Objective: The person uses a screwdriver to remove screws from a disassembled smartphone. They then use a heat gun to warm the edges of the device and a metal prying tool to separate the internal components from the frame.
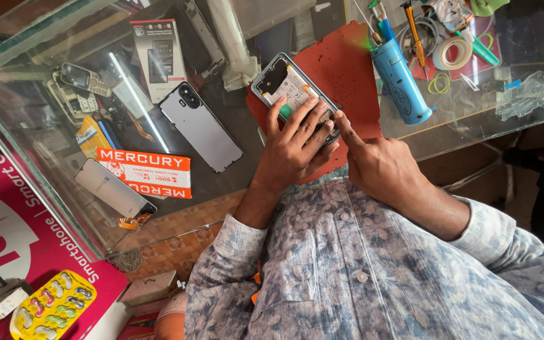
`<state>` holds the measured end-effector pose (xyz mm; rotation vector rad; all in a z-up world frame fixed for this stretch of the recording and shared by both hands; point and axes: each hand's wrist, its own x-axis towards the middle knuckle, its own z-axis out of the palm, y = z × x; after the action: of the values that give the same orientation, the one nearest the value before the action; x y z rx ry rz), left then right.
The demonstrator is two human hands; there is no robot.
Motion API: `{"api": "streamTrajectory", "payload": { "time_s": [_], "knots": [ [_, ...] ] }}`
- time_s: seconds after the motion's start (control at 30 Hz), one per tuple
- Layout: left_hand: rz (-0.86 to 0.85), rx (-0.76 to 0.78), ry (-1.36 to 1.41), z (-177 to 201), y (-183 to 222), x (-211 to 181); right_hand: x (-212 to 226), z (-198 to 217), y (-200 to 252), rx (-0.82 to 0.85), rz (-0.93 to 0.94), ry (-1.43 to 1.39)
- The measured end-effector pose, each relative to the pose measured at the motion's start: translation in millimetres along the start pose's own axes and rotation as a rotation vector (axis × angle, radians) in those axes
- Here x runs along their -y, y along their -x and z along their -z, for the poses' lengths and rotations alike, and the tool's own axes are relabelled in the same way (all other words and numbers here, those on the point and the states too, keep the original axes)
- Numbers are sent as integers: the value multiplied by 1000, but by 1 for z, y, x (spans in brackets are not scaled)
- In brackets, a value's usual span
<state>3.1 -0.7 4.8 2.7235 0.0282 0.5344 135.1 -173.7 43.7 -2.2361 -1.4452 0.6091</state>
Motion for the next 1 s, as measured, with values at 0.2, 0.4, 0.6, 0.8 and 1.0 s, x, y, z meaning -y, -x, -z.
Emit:
{"api": "streamTrajectory", "payload": {
  "time_s": [0.2,0.4,0.6,0.8,1.0],
  "knots": [
    [5,7,1,1,-1,1,1,-1,0,50,-51,1],
    [14,18,6,0,0,-1,-1,1,0,28,-28,11],
    [11,20,6,1,0,-2,-1,3,-1,-11,4,13],
    [19,32,8,2,-1,-1,-1,2,-1,-95,71,10],
    [14,29,14,2,-2,0,0,4,-1,-58,38,26]
  ]
}}
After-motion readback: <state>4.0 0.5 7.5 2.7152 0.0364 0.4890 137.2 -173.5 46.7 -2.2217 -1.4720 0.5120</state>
